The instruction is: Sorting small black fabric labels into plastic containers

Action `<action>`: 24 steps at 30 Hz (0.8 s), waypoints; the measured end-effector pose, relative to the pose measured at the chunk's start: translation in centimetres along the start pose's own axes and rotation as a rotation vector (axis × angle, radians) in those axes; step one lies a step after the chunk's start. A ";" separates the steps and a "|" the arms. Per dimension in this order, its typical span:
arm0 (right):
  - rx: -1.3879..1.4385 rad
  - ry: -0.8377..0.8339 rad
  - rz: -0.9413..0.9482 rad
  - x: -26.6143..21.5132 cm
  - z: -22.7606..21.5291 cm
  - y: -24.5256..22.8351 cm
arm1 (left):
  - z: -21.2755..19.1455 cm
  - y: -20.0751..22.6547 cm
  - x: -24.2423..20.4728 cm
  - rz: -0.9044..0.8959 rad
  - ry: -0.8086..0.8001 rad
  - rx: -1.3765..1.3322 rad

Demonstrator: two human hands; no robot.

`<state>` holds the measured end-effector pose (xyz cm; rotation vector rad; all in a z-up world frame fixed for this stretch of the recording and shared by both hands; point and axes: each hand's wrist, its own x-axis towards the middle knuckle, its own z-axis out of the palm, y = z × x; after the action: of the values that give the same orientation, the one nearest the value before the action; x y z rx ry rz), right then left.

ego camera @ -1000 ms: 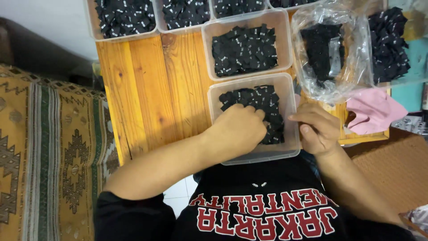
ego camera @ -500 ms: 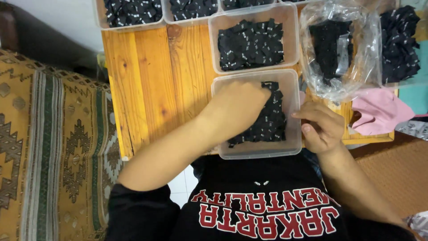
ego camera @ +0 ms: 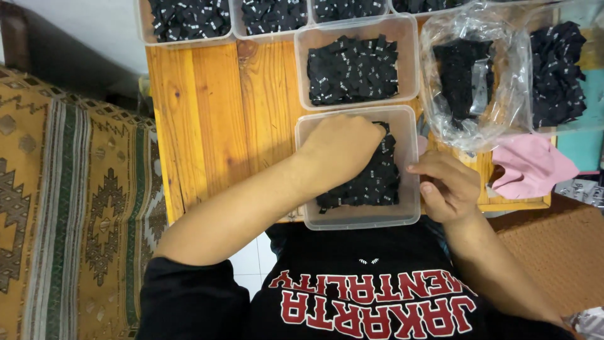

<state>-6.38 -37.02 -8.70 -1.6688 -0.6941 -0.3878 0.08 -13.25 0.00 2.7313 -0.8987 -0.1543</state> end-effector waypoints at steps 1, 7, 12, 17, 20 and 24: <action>-0.001 0.007 0.004 0.0 0.0 -0.1 | -0.6 -0.1 -0.2 -0.014 -0.052 -0.054; -0.012 0.000 0.005 0.3 -0.4 -0.4 | -5.7 -1.5 -2.5 0.002 0.097 -0.510; -0.225 0.009 -0.081 2.9 -0.6 -3.3 | -8.0 -2.8 -3.6 -0.045 0.247 -0.741; -0.561 -0.192 0.076 8.3 -0.3 -8.3 | -6.5 -3.0 -3.4 -0.298 0.353 -1.139; -0.690 -0.372 0.111 9.3 0.0 -7.7 | -5.2 -4.1 -3.3 -0.242 0.441 -0.990; -0.775 -0.451 0.078 10.4 1.5 -7.4 | -3.6 -5.4 -3.0 -0.170 0.563 -0.862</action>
<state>-3.31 -32.48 2.94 -2.5599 -0.8641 -0.2311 1.45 -6.50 1.98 1.8724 -0.3150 0.1607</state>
